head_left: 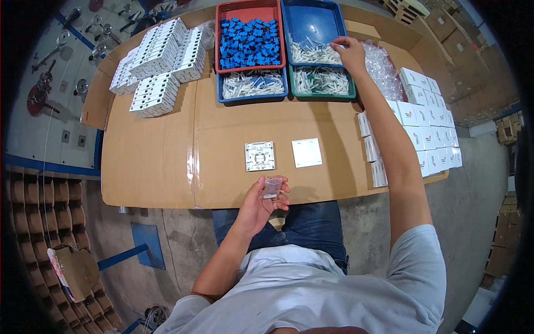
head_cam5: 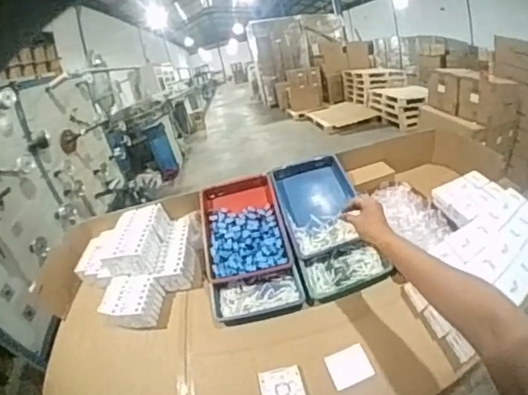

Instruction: The person is assembling and packaging small electronic components into a white box at a workbench.

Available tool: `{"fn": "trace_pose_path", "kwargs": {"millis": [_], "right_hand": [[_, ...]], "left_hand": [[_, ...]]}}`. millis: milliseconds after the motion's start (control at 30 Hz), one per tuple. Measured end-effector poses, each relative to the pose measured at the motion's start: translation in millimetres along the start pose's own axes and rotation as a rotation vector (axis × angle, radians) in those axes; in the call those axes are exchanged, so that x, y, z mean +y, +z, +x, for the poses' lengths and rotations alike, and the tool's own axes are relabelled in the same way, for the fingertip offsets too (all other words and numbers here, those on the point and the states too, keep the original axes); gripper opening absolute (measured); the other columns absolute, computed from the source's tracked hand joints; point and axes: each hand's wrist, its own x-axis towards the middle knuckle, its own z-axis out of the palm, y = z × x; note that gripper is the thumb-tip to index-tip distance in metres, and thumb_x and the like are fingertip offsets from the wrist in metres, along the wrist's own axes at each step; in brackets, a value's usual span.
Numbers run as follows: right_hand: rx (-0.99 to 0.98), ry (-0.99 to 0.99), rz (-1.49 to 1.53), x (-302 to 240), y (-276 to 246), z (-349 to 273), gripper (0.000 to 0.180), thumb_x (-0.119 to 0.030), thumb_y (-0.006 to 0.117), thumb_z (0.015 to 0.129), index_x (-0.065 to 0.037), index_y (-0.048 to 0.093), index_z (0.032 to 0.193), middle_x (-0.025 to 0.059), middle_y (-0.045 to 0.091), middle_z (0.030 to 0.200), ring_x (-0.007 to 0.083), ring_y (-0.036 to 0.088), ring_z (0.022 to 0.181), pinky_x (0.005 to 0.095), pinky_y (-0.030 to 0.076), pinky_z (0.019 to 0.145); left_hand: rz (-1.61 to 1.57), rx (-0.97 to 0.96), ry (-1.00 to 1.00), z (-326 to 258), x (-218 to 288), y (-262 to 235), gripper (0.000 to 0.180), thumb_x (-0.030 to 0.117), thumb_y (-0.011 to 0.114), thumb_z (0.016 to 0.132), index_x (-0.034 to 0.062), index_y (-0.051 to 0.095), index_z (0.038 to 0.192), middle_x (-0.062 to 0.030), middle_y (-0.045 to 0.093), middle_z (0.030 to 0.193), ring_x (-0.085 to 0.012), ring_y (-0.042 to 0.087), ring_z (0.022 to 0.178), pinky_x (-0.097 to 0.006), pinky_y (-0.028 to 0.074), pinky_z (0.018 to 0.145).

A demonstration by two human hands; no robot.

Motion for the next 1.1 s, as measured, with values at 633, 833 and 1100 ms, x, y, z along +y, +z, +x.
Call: {"fn": "trace_pose_path", "kwargs": {"millis": [633,833,1100], "right_hand": [[-0.126,0.642,1.87,-172.7,-118.3,-212.4,0.024,0.0,0.063,0.095,0.008,0.058,0.116,0.0215,0.059,0.129,0.0222,0.062,0.114,0.0248,0.057,0.093],[-0.229,0.804,2.222,-195.9,-119.4,-236.9,0.022,0.0,0.063,0.095,0.011,0.058,0.113,0.0246,0.055,0.131,0.0238,0.061,0.114,0.0235,0.06,0.09],[-0.119,0.737,1.997,-205.5,-126.1,-249.1,0.024,0.005,0.061,0.094,0.01,0.057,0.118,0.0258,0.05,0.137,0.0248,0.06,0.117,0.0242,0.059,0.093]], "left_hand": [[-0.019,-0.147,0.1,-28.1,-3.6,38.8,0.059,0.047,0.034,0.107,-0.0034,0.055,0.129,-0.0125,0.066,0.106,-0.0217,0.068,0.088,-0.033,0.059,0.075],[0.018,-0.107,0.099,-33.4,-6.3,42.9,0.059,0.049,0.035,0.106,-0.0014,0.056,0.128,-0.0096,0.067,0.102,-0.0226,0.068,0.086,-0.037,0.057,0.073],[0.041,-0.109,0.079,-34.4,-8.2,56.1,0.059,0.05,0.036,0.106,-0.0003,0.055,0.129,-0.009,0.067,0.103,-0.0218,0.067,0.086,-0.036,0.056,0.074]]}}
